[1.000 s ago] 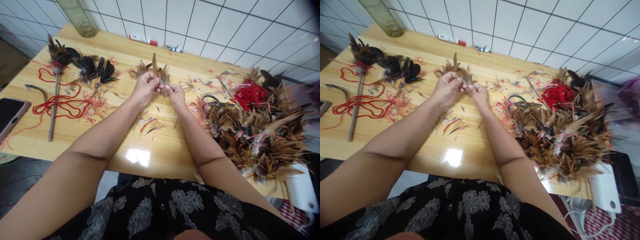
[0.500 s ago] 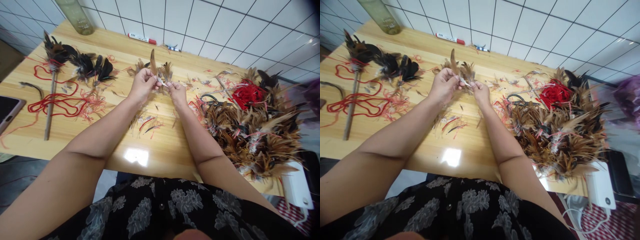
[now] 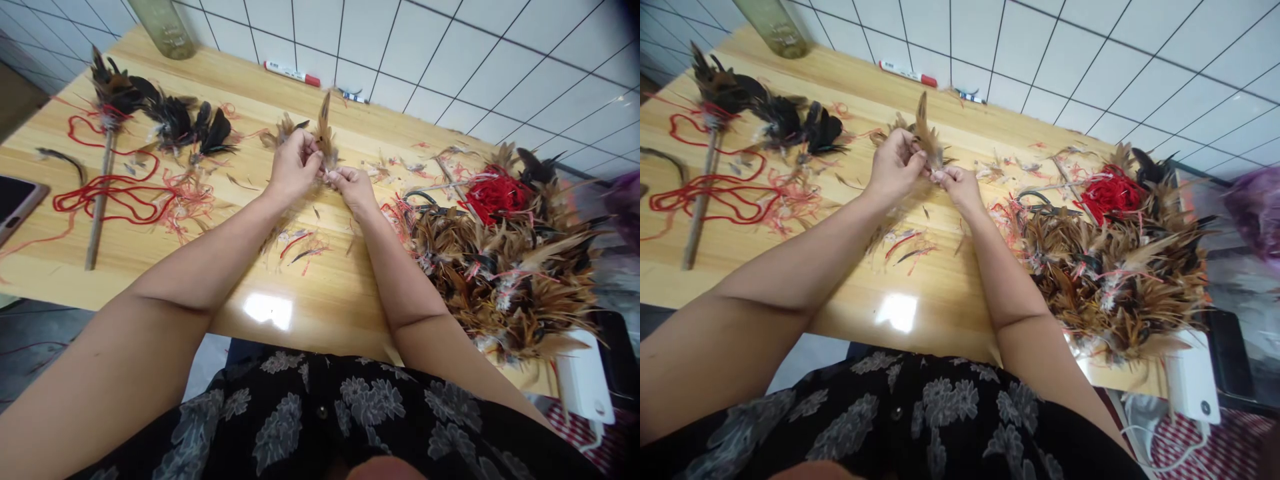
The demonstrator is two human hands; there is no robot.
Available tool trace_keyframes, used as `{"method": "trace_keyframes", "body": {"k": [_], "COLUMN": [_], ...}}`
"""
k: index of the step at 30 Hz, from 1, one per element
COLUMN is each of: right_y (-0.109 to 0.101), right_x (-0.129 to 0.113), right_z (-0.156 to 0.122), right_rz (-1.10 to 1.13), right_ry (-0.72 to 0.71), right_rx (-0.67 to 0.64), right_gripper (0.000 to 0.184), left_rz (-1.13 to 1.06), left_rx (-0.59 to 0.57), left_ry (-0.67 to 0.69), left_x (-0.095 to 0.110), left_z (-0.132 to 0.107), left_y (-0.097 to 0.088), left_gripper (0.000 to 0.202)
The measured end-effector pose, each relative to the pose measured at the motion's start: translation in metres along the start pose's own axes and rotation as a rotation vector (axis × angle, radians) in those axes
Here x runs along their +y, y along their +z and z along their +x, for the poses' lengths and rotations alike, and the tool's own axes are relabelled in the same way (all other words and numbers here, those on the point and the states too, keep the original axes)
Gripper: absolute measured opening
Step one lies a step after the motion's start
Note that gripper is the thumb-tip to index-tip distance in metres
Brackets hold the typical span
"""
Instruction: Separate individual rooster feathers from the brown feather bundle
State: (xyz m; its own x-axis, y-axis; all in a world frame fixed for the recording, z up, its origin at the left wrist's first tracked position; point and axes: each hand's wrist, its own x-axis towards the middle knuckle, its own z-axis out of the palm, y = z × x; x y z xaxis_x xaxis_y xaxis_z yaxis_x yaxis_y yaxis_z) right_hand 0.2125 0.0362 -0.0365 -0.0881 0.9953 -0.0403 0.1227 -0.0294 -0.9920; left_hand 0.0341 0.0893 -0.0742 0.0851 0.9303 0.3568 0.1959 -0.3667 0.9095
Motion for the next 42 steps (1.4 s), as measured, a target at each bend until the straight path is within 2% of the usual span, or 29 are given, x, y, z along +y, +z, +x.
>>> {"method": "trace_keyframes", "body": {"k": [3,6,10,13,15,17,20,24,27,31,34,36,39,42], "right_y": [0.000,-0.003,-0.008,-0.009,-0.007,-0.005,-0.002,-0.002,-0.001,0.000,-0.001,-0.002,-0.003,-0.003], "right_x": [0.001,-0.002,-0.018,-0.032,-0.037,-0.040,-0.041,-0.041,-0.040,-0.043,-0.049,-0.053,-0.055,-0.050], "right_z": [0.000,0.000,-0.003,-0.008,-0.010,-0.013,-0.017,-0.022,-0.024,-0.028,-0.029,-0.029,-0.026,-0.022], "right_rz": [0.015,0.092,0.252,0.337,0.352,0.345,0.355,0.405,0.430,0.453,0.495,0.527,0.517,0.420], "right_ry": [-0.001,0.024,0.178,0.268,0.278,0.272,0.274,0.268,0.270,0.304,0.330,0.352,0.366,0.322], "right_rx": [-0.014,0.042,0.187,0.276,0.289,0.262,0.200,0.102,0.010,-0.025,0.014,0.086,0.215,0.294], "right_gripper": [0.039,0.042,0.043,0.043,0.043,0.044,0.045,0.044,0.043,0.044,0.044,0.046,0.045,0.040], "left_rz": [0.002,-0.033,-0.052,-0.046,-0.030,-0.020,-0.034,-0.142,-0.229,-0.258,-0.214,-0.152,-0.033,-0.053], "left_rx": [-0.017,-0.010,0.110,0.190,0.154,0.056,-0.072,-0.119,-0.155,-0.181,-0.105,-0.063,-0.065,-0.106], "left_ry": [-0.006,-0.029,-0.089,-0.129,-0.133,-0.121,-0.095,-0.092,-0.172,-0.250,-0.233,-0.210,-0.167,-0.125], "left_x": [0.007,0.008,0.003,0.007,0.016,0.027,0.041,0.050,0.052,0.058,0.065,0.068,0.065,0.053], "left_z": [-0.003,-0.002,0.008,0.012,0.009,0.003,-0.007,-0.011,-0.011,-0.011,-0.012,-0.012,-0.011,-0.009], "left_y": [0.001,-0.001,-0.009,-0.015,-0.017,-0.016,-0.013,-0.010,-0.007,-0.003,-0.005,-0.010,-0.015,-0.013], "left_gripper": [0.048,0.047,0.037,0.024,0.017,0.013,0.017,0.031,0.036,0.025,0.013,0.011,0.010,0.025]}}
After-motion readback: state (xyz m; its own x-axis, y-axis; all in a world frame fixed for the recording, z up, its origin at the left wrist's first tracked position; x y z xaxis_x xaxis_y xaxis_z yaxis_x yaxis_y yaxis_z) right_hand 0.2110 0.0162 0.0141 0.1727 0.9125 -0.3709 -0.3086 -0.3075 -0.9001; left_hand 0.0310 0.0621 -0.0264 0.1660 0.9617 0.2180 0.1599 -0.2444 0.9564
